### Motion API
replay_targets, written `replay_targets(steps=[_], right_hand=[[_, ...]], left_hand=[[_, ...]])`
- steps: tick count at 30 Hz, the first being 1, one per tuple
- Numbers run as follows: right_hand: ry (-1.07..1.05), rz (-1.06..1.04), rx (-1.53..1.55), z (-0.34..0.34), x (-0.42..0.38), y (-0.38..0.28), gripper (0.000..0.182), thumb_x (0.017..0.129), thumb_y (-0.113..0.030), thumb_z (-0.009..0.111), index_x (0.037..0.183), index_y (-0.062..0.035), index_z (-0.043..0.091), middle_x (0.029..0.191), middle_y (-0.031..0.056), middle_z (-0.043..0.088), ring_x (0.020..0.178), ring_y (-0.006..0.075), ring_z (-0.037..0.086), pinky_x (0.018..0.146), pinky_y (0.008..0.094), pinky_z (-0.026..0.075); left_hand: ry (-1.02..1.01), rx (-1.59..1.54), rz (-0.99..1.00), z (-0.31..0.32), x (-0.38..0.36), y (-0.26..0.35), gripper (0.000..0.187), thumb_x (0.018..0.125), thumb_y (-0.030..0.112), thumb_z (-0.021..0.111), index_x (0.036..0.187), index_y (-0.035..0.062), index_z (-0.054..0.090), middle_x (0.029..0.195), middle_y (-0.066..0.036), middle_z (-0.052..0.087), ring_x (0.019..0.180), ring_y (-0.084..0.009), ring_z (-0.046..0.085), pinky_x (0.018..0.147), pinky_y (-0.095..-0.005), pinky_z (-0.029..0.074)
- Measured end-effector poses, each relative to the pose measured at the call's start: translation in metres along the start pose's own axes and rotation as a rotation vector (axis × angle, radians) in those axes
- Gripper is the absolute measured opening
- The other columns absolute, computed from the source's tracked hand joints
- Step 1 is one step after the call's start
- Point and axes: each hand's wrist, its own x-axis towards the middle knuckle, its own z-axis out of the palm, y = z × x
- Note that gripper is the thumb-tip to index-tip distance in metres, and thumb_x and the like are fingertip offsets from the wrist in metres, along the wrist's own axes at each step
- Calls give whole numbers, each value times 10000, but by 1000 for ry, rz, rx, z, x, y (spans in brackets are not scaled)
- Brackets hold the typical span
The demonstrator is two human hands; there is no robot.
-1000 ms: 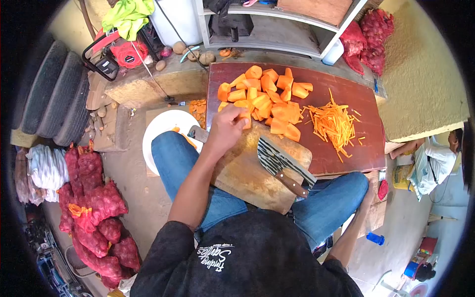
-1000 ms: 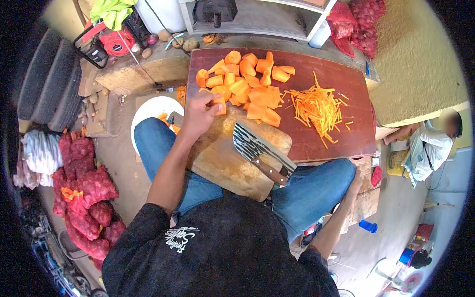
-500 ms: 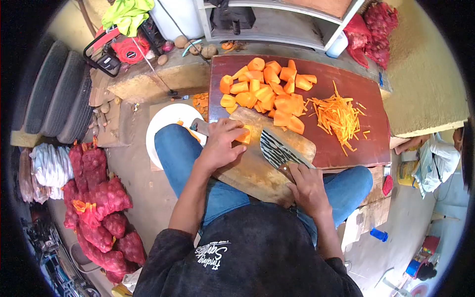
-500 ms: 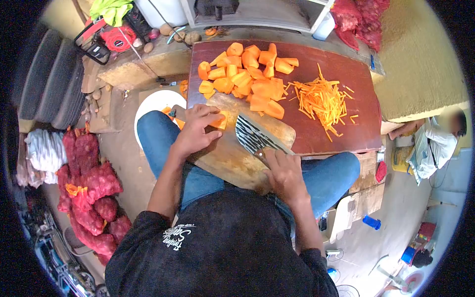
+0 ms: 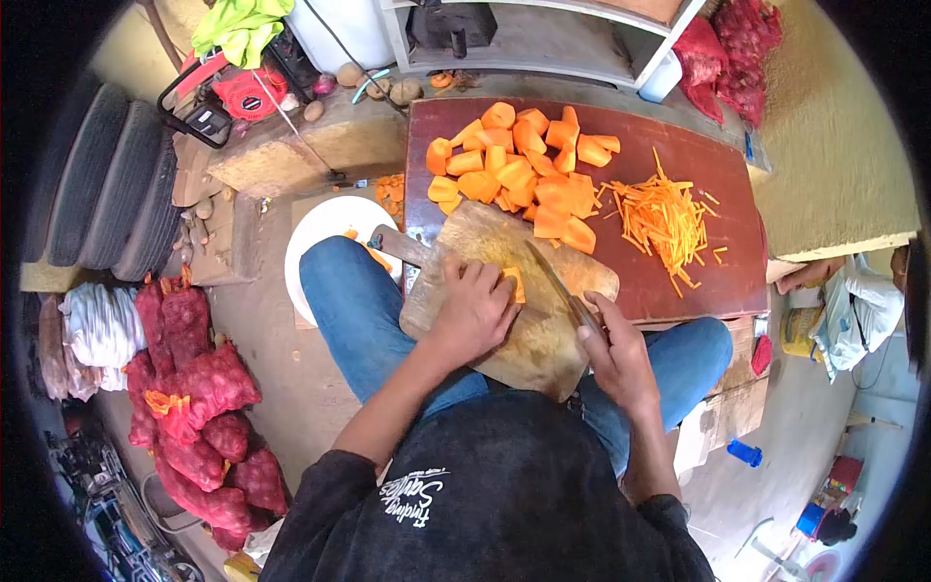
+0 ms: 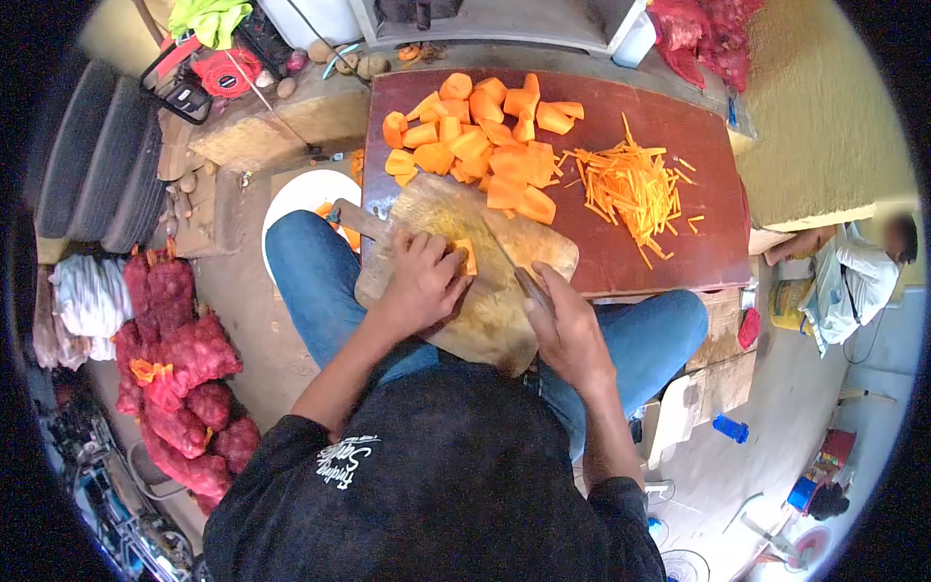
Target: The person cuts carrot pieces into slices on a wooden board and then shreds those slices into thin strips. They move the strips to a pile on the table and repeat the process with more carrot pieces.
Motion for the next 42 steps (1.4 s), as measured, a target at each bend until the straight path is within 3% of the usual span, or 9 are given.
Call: replay_targets(steps=[3,7,13,16,25,28,31,34,42], right_hand=[[-55,-163,-39,9,0,-1,549,1014,-113,718,1519,29,553,1350,302,688,1297,494,651,1112,508,520],[-69,-228,-48,29,-1,-18,558,1022,-109,728,1520,49,531,1375,307,668,1293,503,648,1104,510,523],[-113,-227,-36,20,0,-23,560,1026,-105,727,1528,35,522,1333,321,671,1240,514,664,1033,522,553],[-114,-134,-37,18,-13,-30,553,1004,-66,738,1516,43,561,1326,286,699,1248,483,683,1059,473,553],[-182,-78,-250,14,-46,-42,583,1065,-177,690,1559,42,471,1114,264,680,932,497,726,755,536,609],[-179,-69,-249,16,-44,-39,557,1074,-186,675,1545,40,481,1131,278,684,970,503,722,799,551,607],[-97,-190,-200,36,-19,-17,545,1078,-190,667,1540,33,483,1177,299,691,1014,518,714,846,569,602],[-145,-150,-127,36,4,-30,538,1063,-121,673,1546,37,497,1211,293,701,1106,500,711,898,526,594],[-149,-91,-123,30,-24,-27,530,1065,-134,682,1545,18,518,1241,316,702,1140,495,709,944,522,585]], left_hand=[[28,0,-6,5,-10,12,292,883,220,834,1086,28,751,1061,-145,631,1050,-353,613,1020,-562,384],[55,-5,-17,11,-11,12,273,893,214,827,1067,16,753,1012,-156,639,992,-357,617,982,-550,404],[110,13,8,8,-9,14,221,912,228,791,1016,37,749,928,-129,592,942,-328,590,935,-528,405],[103,8,33,4,-8,12,204,915,233,787,1014,59,746,923,-119,585,936,-321,587,921,-522,400],[1,22,39,-5,-1,13,185,896,226,795,1002,84,743,975,-79,607,955,-287,606,916,-517,393],[18,-5,29,-2,-1,13,193,890,224,799,1013,85,747,990,-71,618,958,-284,608,919,-517,392],[19,-25,31,-2,-1,14,206,888,211,798,1047,87,757,1005,-67,627,962,-282,605,921,-514,392],[-10,-5,53,-2,-2,10,240,886,204,798,1092,86,761,1026,-73,635,963,-289,602,920,-516,396],[41,-121,58,-1,-3,10,245,884,93,778,1120,28,755,1080,-114,654,979,-316,593,937,-478,428]])
